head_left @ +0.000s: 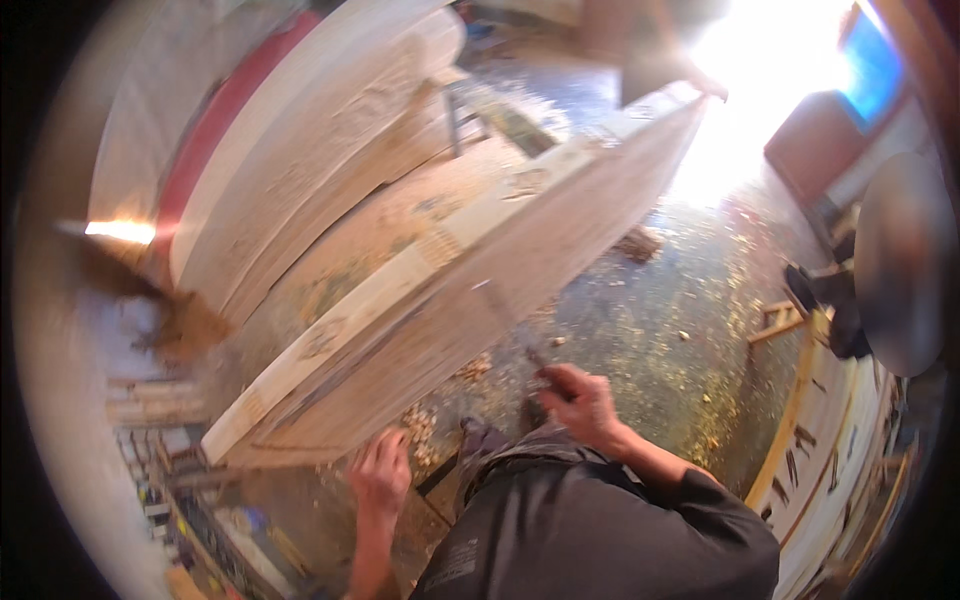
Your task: The person carves decorative patterns into a long wooden board using a chisel and a wooden mallet.
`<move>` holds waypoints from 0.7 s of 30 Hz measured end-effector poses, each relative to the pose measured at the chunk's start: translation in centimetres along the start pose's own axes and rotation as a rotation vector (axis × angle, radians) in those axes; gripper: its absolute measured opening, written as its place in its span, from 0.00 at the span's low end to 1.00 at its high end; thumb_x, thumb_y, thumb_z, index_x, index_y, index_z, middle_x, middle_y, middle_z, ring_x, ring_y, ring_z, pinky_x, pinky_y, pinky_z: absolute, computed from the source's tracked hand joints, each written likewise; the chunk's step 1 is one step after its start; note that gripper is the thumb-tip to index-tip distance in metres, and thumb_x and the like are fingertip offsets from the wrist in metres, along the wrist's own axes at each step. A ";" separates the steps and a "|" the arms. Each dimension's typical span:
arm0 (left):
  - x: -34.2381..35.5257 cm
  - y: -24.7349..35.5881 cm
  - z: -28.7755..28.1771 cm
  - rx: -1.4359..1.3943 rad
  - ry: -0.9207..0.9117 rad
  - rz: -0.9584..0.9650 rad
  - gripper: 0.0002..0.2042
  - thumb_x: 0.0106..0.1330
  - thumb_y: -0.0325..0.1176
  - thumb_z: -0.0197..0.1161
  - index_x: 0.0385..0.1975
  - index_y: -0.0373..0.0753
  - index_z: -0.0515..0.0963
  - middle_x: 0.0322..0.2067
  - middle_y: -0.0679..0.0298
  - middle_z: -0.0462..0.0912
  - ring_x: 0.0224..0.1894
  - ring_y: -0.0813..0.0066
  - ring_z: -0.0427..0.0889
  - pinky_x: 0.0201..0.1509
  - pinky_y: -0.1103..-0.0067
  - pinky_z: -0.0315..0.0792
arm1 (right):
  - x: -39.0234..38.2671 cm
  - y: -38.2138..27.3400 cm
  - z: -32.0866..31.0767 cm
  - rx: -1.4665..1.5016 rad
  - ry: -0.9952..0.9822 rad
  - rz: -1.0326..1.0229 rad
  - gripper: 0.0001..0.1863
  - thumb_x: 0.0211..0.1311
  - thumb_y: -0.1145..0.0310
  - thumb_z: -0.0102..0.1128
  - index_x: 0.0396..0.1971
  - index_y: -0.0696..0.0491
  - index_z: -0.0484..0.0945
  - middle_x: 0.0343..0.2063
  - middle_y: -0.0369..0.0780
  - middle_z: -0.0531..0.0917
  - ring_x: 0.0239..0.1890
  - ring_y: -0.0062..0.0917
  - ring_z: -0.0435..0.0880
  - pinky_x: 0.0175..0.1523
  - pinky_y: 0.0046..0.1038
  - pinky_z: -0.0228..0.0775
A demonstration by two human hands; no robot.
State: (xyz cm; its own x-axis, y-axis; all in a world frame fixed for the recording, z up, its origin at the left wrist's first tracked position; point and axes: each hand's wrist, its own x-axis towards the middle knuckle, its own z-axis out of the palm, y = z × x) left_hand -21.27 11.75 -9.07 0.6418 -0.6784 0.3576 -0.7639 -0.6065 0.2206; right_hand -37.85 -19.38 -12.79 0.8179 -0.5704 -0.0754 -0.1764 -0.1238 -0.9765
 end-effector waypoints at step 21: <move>18.4 -17.4 -5.5 -0.479 -0.364 0.870 0.10 0.62 0.29 0.71 0.43 0.40 0.84 0.48 0.58 0.89 0.58 0.58 0.88 0.59 0.67 0.84 | 3.4 -8.2 19.3 0.182 0.466 0.355 0.21 0.70 0.77 0.67 0.62 0.56 0.84 0.27 0.30 0.86 0.30 0.09 0.79 0.34 0.18 0.70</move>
State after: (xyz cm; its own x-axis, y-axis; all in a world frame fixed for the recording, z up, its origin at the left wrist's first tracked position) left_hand 3.45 12.11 -1.35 -0.2182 -0.9324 0.2880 -0.8662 0.3210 0.3829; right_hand -23.04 -4.59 -8.94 0.3932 -0.8517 -0.3463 -0.2642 0.2561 -0.9298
